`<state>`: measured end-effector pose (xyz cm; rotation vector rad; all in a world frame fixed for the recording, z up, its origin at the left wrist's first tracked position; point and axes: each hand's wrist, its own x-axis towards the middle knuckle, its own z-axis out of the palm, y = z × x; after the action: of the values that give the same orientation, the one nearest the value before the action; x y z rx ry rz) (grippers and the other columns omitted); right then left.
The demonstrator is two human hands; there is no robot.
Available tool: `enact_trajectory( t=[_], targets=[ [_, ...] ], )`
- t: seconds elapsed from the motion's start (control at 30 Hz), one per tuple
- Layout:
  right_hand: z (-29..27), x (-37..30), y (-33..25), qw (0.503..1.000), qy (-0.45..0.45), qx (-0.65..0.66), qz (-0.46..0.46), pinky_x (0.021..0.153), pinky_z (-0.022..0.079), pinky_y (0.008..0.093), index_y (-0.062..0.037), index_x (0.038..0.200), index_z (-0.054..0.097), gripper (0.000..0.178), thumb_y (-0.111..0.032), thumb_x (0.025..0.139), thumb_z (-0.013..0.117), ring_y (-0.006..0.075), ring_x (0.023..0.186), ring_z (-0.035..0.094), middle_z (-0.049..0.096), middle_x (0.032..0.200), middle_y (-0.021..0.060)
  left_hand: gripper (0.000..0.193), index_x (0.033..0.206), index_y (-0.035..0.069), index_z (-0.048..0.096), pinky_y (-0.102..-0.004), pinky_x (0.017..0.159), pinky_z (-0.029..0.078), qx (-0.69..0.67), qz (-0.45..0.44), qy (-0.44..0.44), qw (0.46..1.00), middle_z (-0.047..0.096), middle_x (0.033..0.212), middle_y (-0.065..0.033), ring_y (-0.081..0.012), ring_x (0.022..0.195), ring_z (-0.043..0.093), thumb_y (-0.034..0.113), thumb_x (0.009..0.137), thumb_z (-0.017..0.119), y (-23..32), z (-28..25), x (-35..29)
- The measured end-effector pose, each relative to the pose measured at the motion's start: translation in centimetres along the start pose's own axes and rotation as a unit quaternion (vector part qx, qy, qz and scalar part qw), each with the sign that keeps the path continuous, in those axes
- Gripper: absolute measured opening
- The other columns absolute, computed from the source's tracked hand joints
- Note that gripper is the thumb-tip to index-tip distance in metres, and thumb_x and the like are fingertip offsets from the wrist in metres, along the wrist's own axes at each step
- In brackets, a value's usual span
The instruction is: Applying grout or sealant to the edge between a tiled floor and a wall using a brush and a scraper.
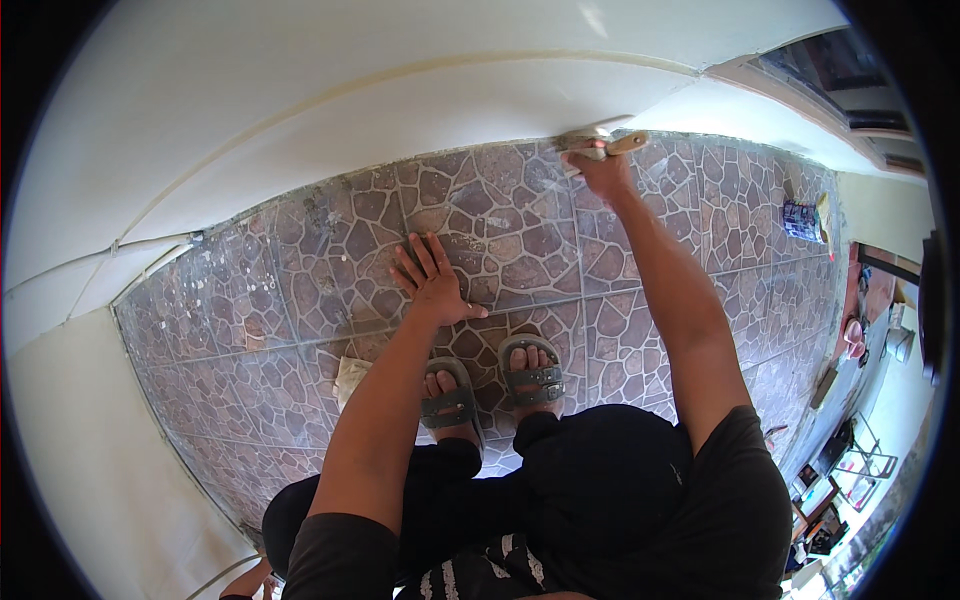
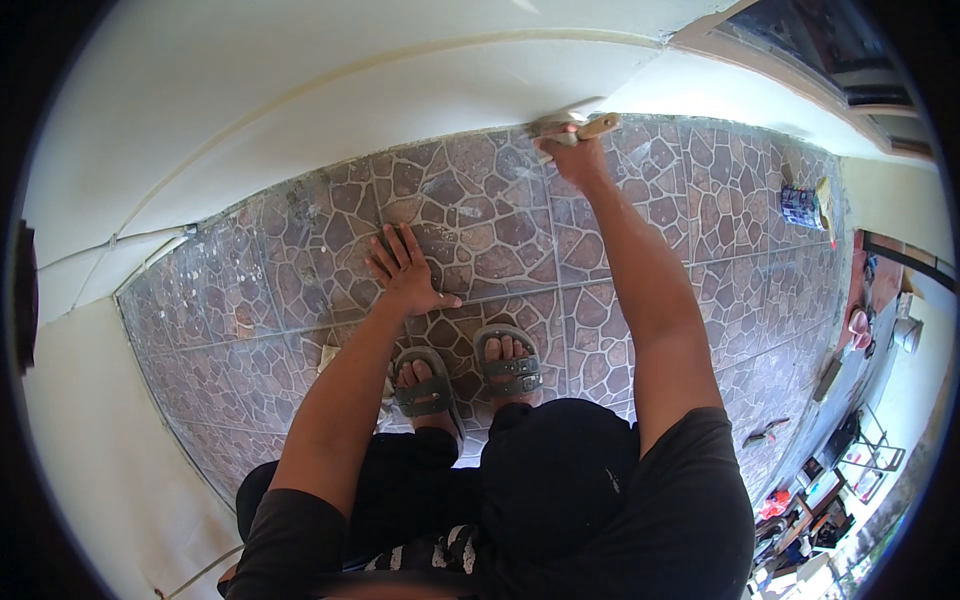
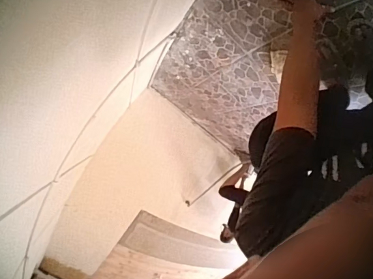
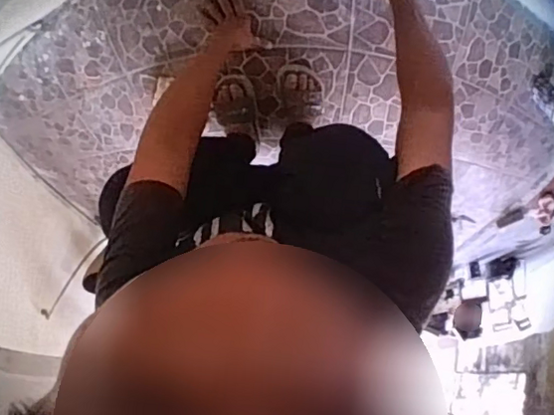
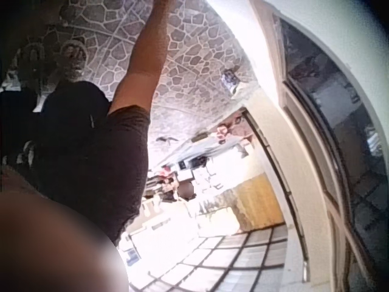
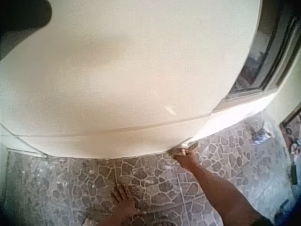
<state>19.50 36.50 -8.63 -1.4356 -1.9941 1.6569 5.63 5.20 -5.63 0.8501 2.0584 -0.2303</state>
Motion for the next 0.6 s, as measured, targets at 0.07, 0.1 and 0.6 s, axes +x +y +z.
enact_trajectory(
  t=[0.07, 0.1, 0.6],
  targets=[
    [0.5, -0.1, -0.1, 1.000, -0.010, 0.005, -0.002, 0.067, 0.059, 0.0320, -0.0033, 0.108, 0.072, 0.029, -0.019, 0.085, 0.082, 0.0183, 0.080, 0.072, 0.075, 0.097, 0.0106, 0.169, 0.153, 0.000, -0.034, -0.0722, 0.116, -0.010, 0.005, -0.008, -0.008, 1.000, -0.033, 0.160, -0.0335, -0.0578, 0.145, -0.031, 0.066, 0.059, 0.091, -0.2, 0.2, -0.2],
    [0.8, 0.0, -0.3, 0.999, -0.026, -0.024, -0.012, 0.066, 0.059, 0.0316, -0.0037, 0.107, 0.072, 0.028, -0.019, 0.086, 0.081, 0.0181, 0.080, 0.072, 0.075, 0.096, 0.0105, 0.169, 0.153, 0.000, -0.034, -0.0722, 0.116, -0.010, 0.005, -0.008, -0.007, 1.000, -0.033, 0.160, -0.0335, -0.0578, 0.145, -0.031, 0.066, 0.059, 0.091, -0.3, 0.1, 0.0],
    [1.7, -1.4, 0.2, 0.997, -0.077, -0.021, -0.020, 0.071, 0.058, 0.0333, -0.0078, 0.102, 0.075, 0.025, -0.023, 0.084, 0.082, 0.0182, 0.079, 0.071, 0.076, 0.092, 0.0078, 0.171, 0.153, 0.001, -0.034, -0.0722, 0.116, -0.011, -0.002, 0.004, 0.005, 1.000, -0.032, 0.161, -0.0337, -0.0570, 0.145, -0.031, 0.066, 0.057, 0.092, 0.2, 0.2, 0.4]
  ],
)
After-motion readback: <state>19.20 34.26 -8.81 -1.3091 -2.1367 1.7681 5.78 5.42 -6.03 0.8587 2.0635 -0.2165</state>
